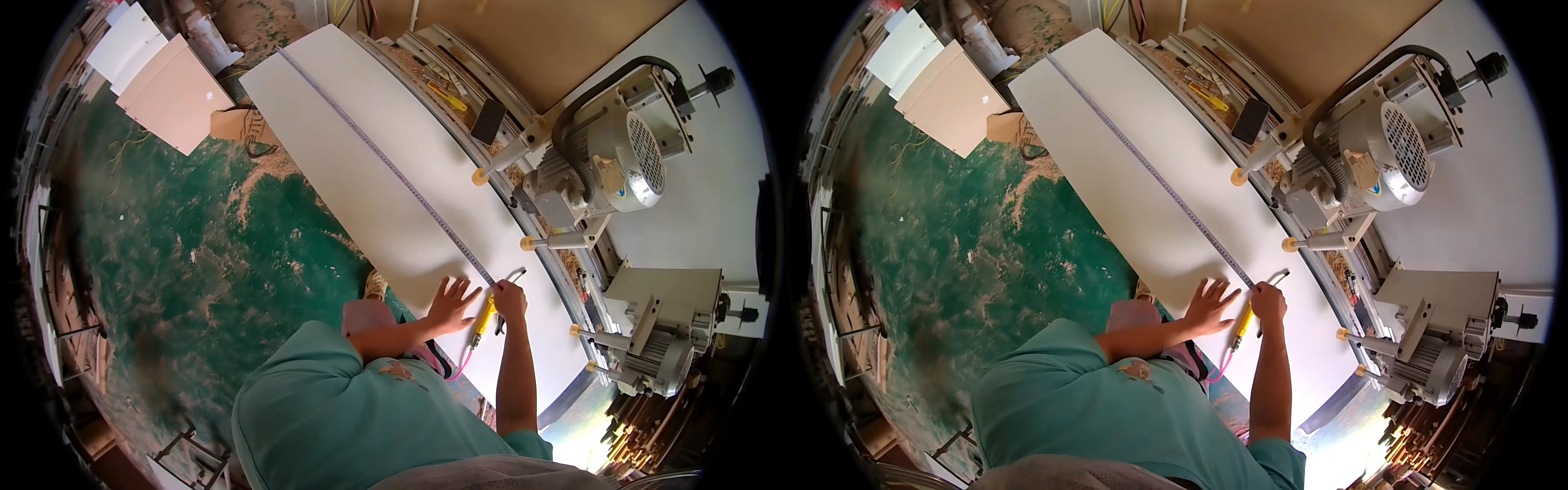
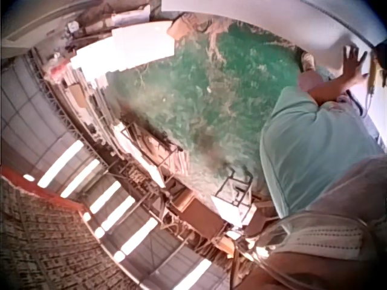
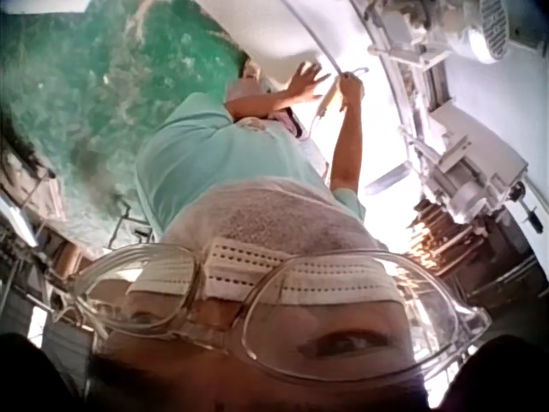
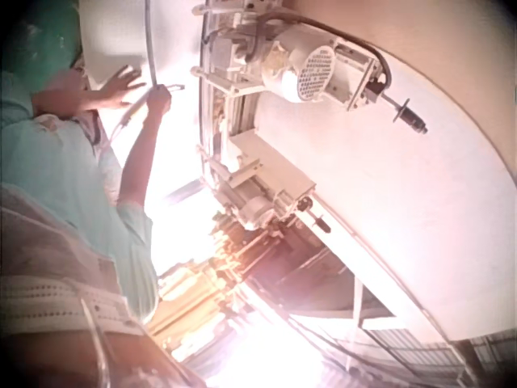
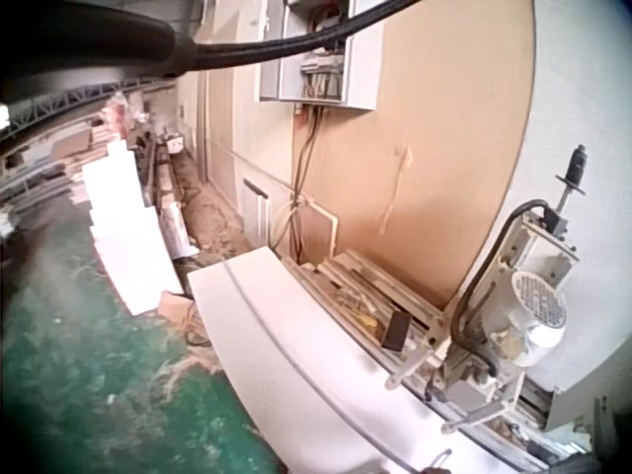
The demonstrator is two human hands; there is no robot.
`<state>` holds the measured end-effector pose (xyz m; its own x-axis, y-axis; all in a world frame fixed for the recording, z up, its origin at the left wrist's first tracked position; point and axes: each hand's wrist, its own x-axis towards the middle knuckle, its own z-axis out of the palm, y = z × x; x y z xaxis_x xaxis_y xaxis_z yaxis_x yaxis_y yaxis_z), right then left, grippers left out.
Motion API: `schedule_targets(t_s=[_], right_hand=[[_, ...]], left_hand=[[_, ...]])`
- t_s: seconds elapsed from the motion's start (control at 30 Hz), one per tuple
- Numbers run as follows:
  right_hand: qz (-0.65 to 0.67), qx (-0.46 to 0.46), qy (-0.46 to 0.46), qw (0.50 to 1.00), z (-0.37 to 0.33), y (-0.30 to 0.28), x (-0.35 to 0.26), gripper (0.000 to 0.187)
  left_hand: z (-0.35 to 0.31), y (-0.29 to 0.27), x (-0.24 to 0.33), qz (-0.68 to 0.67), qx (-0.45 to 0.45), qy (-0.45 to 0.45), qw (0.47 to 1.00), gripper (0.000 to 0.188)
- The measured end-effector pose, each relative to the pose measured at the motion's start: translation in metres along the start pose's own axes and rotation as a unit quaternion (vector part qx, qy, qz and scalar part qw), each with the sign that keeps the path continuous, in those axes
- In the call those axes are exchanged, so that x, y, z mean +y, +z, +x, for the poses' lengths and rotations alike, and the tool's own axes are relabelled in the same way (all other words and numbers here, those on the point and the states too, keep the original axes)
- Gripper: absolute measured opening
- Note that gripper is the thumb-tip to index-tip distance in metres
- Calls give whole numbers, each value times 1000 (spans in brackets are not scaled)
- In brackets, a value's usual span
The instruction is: The person uses a yellow-handled tool to scrape and clean the surface of a white board on a machine, then measures the board with a tape measure. They later move and stack several white boards on a table and handle a small white label.
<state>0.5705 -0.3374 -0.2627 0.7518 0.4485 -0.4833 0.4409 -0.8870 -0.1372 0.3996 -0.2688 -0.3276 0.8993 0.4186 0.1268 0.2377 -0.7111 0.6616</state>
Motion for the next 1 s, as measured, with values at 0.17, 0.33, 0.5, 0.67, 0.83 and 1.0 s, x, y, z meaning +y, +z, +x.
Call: schedule_targets(t_s=[0.17, 0.33, 0.5, 0.67, 0.83, 1.0], right_hand=[[-11, 49, -6, 999, -17, -7, 48, 26], [-28, 76, -29, 996, -29, 2, 106, 24], [16, 5, -66, 998, -52, 17, 160, 24], [39, -14, -74, 996, -56, 13, 145, 26], [49, -23, -103, 993, -81, -7, 62, 29], [60, -20, -107, 992, -68, 25, 17, 32]], left_hand=[[-13, 37, 17, 56, 3, 14, 998, 62], [-27, 61, 55, 113, 41, 8, 993, 73], [-62, 119, 94, 165, 60, -84, 981, 76], [-78, 108, 144, -33, -42, -339, 939, 54], [-191, 78, 85, -32, 98, -430, 897, 25], [-346, 49, 24, -396, 351, -554, 643, 9]])
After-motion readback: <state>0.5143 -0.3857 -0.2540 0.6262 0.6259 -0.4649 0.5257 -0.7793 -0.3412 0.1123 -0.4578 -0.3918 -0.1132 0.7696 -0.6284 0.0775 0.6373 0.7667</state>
